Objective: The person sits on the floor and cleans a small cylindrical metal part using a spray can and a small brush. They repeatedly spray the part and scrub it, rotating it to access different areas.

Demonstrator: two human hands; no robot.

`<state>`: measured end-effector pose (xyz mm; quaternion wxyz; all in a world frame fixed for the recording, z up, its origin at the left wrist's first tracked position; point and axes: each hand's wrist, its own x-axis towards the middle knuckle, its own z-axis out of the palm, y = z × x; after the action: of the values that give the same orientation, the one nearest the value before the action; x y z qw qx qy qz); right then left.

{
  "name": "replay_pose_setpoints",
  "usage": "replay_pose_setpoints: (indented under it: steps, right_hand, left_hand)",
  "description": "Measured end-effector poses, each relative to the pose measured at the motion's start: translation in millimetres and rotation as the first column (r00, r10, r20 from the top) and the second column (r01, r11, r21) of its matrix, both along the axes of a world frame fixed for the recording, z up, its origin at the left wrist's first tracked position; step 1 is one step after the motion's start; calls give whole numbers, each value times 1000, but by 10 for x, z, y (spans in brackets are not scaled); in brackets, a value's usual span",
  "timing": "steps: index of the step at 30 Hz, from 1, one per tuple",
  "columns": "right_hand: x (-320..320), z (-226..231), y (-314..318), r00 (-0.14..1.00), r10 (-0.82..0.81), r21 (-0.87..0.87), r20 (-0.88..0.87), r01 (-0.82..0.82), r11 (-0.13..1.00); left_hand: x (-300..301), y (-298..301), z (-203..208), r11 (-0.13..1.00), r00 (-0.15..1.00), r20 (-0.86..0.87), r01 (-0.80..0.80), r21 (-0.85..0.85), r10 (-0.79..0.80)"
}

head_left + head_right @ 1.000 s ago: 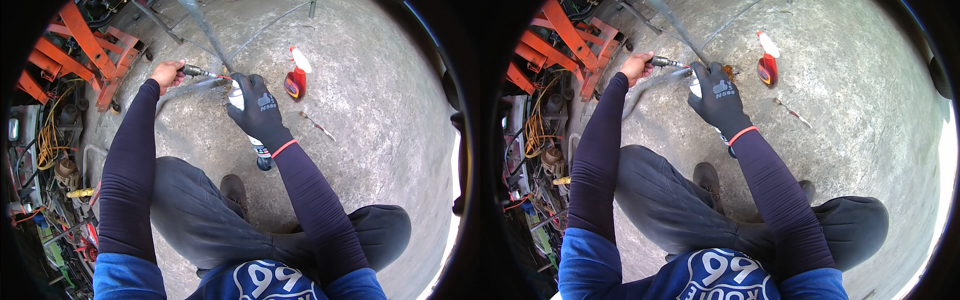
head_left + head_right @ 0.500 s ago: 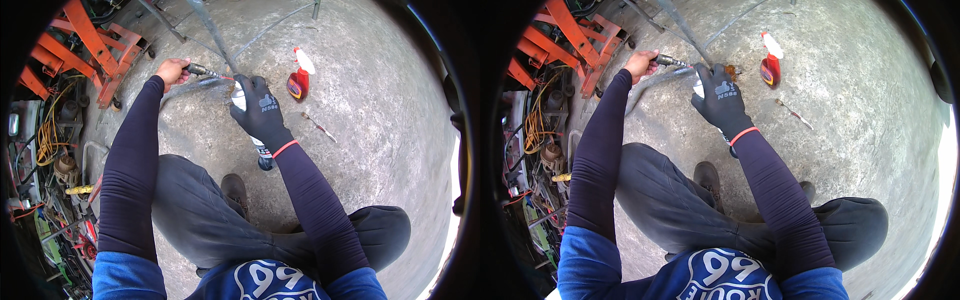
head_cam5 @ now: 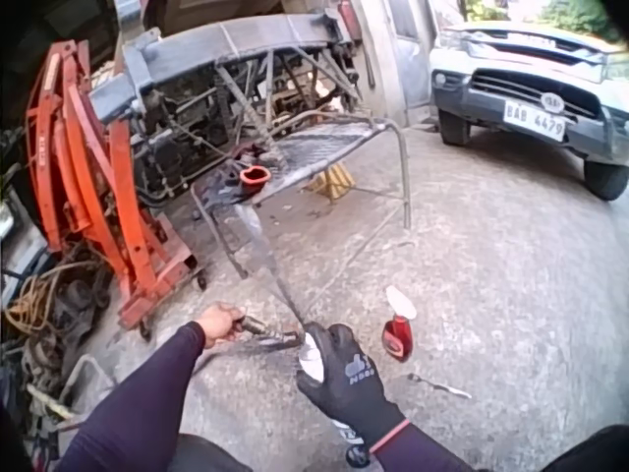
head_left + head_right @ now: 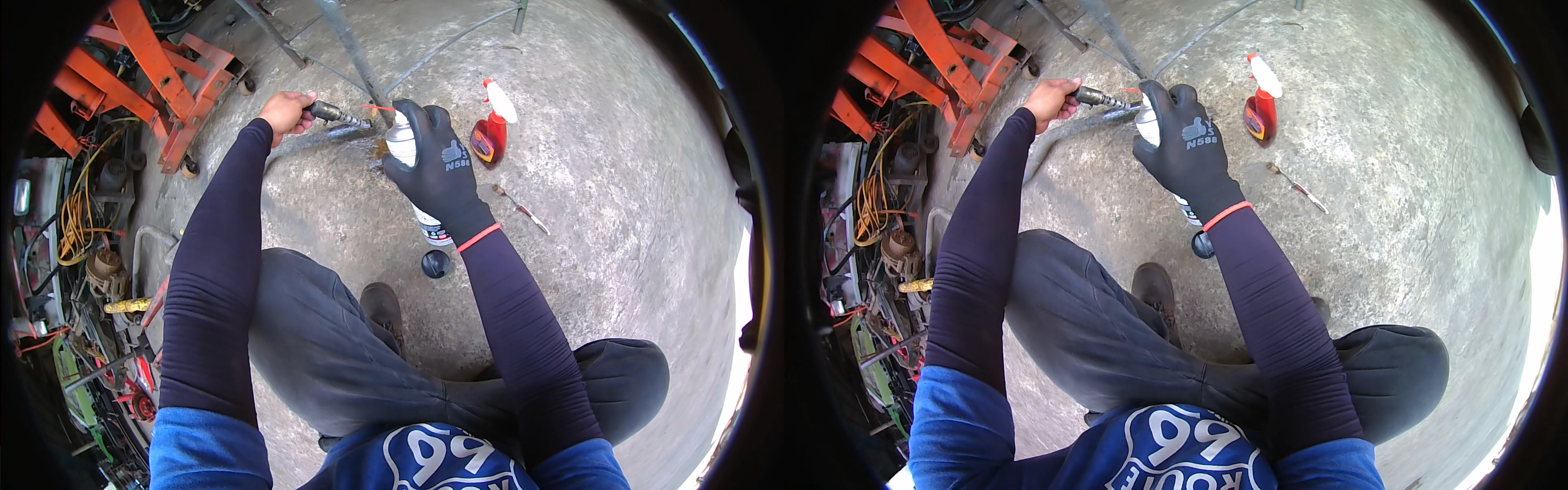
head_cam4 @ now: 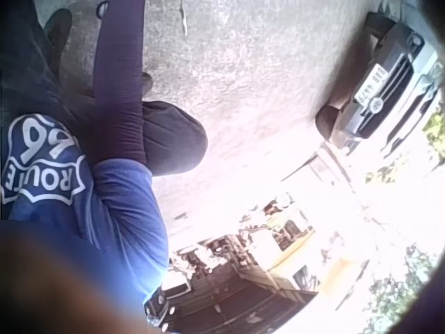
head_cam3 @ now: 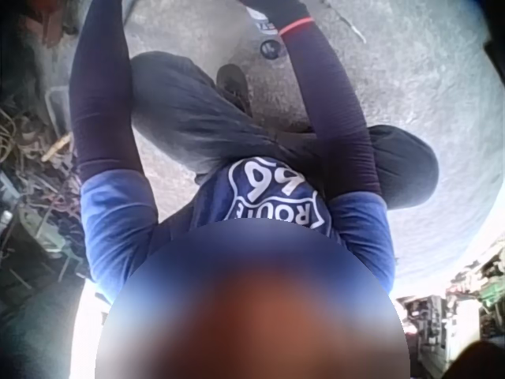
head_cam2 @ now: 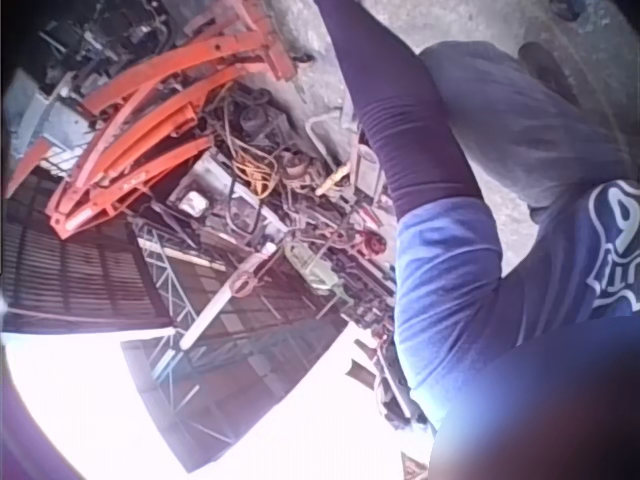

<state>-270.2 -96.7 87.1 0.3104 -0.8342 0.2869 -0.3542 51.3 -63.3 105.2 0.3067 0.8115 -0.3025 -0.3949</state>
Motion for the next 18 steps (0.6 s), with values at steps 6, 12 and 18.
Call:
replay_pose_setpoints:
  steps: [6,12,18]
  right_hand:
    - [38,-67,70,999,37,-9,-17,-37,999]
    - [-3,-224,120,984,29,62,-178,-18,998]
    - [25,-127,99,998,43,7,-52,-43,999]
  left_hand:
    - [-7,-7,-1,1000,1000,21,17,4,-17]
    - [-20,-18,7,1000,996,86,31,4,-31]
    - [-61,-27,18,998,991,126,49,39,-53]
